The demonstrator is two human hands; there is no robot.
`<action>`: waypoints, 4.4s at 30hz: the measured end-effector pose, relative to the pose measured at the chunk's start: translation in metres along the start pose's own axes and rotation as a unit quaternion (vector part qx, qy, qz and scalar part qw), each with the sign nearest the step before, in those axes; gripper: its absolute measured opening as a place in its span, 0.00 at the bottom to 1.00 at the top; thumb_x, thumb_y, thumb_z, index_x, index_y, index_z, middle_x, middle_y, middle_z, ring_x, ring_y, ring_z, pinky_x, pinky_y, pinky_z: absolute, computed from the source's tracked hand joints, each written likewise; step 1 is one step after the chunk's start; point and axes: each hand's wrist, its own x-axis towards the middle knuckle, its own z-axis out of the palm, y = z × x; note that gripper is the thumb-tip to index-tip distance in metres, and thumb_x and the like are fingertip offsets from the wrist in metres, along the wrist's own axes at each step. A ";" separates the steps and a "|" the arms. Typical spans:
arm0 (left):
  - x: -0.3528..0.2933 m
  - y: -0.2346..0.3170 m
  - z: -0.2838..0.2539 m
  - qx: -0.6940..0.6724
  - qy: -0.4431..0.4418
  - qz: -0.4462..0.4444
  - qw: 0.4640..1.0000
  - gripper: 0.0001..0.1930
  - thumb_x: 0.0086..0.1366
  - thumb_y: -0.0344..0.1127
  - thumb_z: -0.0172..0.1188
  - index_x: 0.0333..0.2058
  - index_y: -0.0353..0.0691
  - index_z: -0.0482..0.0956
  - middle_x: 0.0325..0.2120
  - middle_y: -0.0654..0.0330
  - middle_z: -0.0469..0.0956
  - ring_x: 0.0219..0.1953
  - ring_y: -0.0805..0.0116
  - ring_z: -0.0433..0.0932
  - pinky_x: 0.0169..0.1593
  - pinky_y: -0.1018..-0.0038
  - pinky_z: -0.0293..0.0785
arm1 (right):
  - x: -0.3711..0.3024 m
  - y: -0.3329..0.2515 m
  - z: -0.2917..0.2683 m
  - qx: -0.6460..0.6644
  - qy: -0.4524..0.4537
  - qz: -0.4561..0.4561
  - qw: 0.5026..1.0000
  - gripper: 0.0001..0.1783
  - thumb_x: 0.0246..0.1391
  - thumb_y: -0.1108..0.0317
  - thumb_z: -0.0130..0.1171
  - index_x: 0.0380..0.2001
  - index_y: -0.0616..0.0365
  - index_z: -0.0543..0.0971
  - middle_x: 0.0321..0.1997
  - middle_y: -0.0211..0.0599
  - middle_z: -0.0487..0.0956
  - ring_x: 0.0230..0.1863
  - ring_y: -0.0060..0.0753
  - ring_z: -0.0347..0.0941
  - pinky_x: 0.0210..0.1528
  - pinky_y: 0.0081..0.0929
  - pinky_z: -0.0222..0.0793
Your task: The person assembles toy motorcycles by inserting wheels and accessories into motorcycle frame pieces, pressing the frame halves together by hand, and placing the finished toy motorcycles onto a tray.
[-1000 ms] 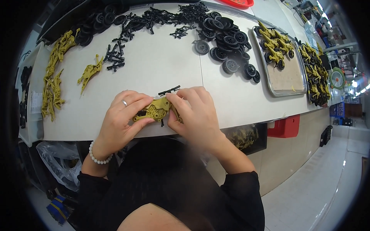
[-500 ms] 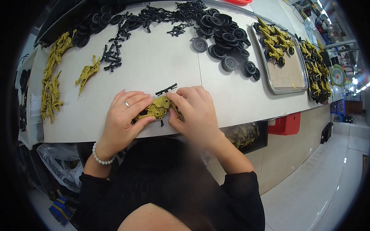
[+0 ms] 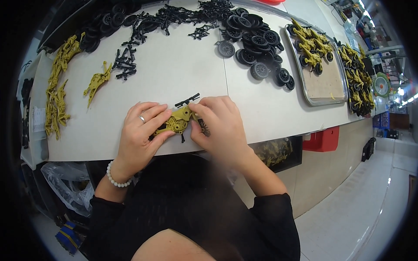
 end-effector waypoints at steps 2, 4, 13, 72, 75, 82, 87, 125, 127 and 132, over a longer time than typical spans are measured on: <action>0.000 0.000 0.001 -0.011 0.015 -0.012 1.000 0.20 0.48 0.30 0.69 0.43 0.36 0.81 0.43 0.56 0.79 0.48 0.54 0.72 0.52 0.61 0.69 | 0.001 0.001 -0.002 0.018 0.007 0.013 1.000 0.19 0.39 0.71 0.66 0.39 0.58 0.77 0.37 0.35 0.75 0.40 0.40 0.69 0.42 0.34 0.65; -0.002 -0.001 0.003 -0.029 0.012 -0.023 0.999 0.21 0.47 0.28 0.70 0.43 0.36 0.81 0.42 0.56 0.78 0.46 0.53 0.72 0.48 0.65 0.71 | 0.001 0.002 -0.007 -0.010 0.023 0.052 0.998 0.18 0.39 0.66 0.69 0.35 0.59 0.77 0.36 0.37 0.75 0.39 0.41 0.69 0.42 0.34 0.65; -0.004 -0.005 0.008 -0.069 0.047 0.003 0.996 0.23 0.44 0.27 0.70 0.44 0.35 0.79 0.38 0.56 0.77 0.42 0.56 0.71 0.43 0.68 0.73 | 0.010 -0.001 0.004 0.057 -0.042 0.137 0.988 0.17 0.41 0.66 0.71 0.33 0.63 0.77 0.40 0.37 0.76 0.42 0.31 0.71 0.44 0.27 0.68; -0.005 0.006 -0.010 -0.499 -0.077 -0.258 0.824 0.13 0.59 0.29 0.65 0.41 0.29 0.80 0.27 0.63 0.80 0.28 0.81 0.76 0.33 0.84 0.72 | 0.006 -0.013 -0.019 0.434 -0.120 0.296 0.842 0.17 0.53 0.61 0.65 0.36 0.64 0.74 0.33 0.32 0.77 0.36 0.20 0.70 0.41 0.21 0.67; 0.000 0.006 -0.013 -0.523 -0.127 -0.304 0.786 0.12 0.60 0.29 0.64 0.41 0.28 0.80 0.26 0.65 0.79 0.27 0.83 0.74 0.32 0.85 0.71 | 0.016 -0.014 -0.020 0.435 -0.143 0.299 0.837 0.15 0.52 0.63 0.64 0.34 0.63 0.74 0.31 0.28 0.75 0.32 0.16 0.68 0.36 0.17 0.63; -0.002 0.008 -0.012 -0.566 -0.089 -0.317 0.756 0.12 0.64 0.31 0.60 0.42 0.27 0.78 0.26 0.61 0.80 0.27 0.80 0.75 0.35 0.83 0.73 | 0.032 -0.012 -0.019 0.443 -0.152 0.277 0.839 0.22 0.52 0.62 0.64 0.46 0.66 0.76 0.34 0.32 0.78 0.33 0.18 0.70 0.37 0.16 0.66; -0.006 -0.001 -0.003 -0.623 0.018 -0.245 0.743 0.11 0.65 0.29 0.57 0.43 0.27 0.77 0.32 0.56 0.81 0.33 0.74 0.79 0.39 0.79 0.75 | 0.018 -0.012 -0.019 0.469 -0.150 0.268 0.828 0.24 0.51 0.63 0.66 0.49 0.64 0.76 0.46 0.40 0.80 0.39 0.23 0.73 0.42 0.21 0.68; -0.004 0.013 0.009 -0.470 0.009 -0.142 0.871 0.12 0.61 0.24 0.60 0.44 0.31 0.76 0.35 0.58 0.80 0.36 0.75 0.78 0.41 0.78 0.73 | 0.026 -0.019 -0.017 0.351 -0.049 0.094 0.930 0.16 0.43 0.68 0.72 0.36 0.63 0.82 0.32 0.34 0.79 0.33 0.22 0.75 0.35 0.17 0.69; -0.005 0.008 0.008 -0.452 -0.002 -0.108 0.885 0.10 0.60 0.24 0.61 0.42 0.31 0.78 0.34 0.58 0.81 0.35 0.75 0.78 0.40 0.79 0.73 | 0.026 -0.021 -0.018 0.346 -0.058 0.093 0.932 0.16 0.43 0.68 0.72 0.36 0.62 0.81 0.31 0.34 0.79 0.33 0.22 0.75 0.35 0.18 0.69; -0.009 0.012 0.011 -0.489 0.032 -0.147 0.859 0.10 0.60 0.23 0.61 0.41 0.30 0.79 0.35 0.59 0.81 0.35 0.76 0.78 0.40 0.79 0.72 | 0.027 -0.029 -0.017 0.468 -0.034 0.215 0.856 0.20 0.40 0.67 0.74 0.38 0.63 0.81 0.38 0.34 0.78 0.40 0.23 0.74 0.45 0.20 0.68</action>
